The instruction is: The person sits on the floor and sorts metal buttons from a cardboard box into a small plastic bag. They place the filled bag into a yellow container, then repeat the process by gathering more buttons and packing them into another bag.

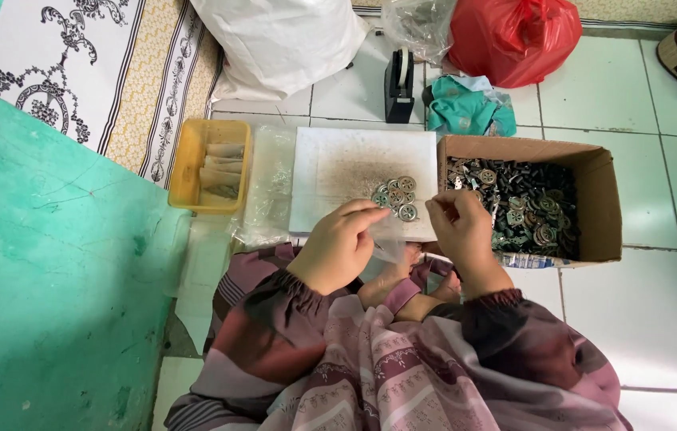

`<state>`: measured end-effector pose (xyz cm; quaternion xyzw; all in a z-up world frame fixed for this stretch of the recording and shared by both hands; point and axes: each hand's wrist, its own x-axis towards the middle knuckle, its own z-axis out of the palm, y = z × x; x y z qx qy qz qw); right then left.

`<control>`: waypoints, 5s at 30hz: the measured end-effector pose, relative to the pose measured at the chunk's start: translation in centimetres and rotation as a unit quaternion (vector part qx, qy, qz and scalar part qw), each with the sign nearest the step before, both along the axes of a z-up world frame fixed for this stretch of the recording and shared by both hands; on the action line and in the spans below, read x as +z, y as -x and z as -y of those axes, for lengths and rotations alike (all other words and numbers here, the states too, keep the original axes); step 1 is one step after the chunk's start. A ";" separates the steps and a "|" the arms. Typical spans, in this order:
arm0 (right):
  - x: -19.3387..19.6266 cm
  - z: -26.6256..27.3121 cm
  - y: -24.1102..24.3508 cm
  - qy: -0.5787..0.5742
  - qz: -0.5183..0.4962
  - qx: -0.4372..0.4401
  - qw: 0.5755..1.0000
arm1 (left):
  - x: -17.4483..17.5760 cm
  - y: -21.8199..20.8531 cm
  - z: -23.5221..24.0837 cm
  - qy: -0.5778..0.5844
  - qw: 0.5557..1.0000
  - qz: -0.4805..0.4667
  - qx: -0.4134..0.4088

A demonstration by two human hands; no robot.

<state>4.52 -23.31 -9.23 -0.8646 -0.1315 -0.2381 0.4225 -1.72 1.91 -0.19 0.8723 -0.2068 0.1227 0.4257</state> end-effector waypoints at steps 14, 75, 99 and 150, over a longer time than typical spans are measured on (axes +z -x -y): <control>-10.4 -1.8 -2.9 0.268 -0.314 -0.048 0.910 | 0.7 2.3 -2.2 0.033 0.999 0.035 0.024; 9.3 -7.8 4.0 -0.102 -0.010 0.139 0.985 | -3.0 -1.0 -0.5 0.065 0.995 -0.028 0.072; -11.6 -2.4 -7.8 0.224 -0.284 0.014 0.932 | -0.6 1.3 -3.3 0.174 0.980 -0.019 0.096; 5.3 -5.1 2.5 -0.168 -0.033 0.066 0.983 | -1.8 0.3 -1.3 0.143 0.987 -0.016 0.075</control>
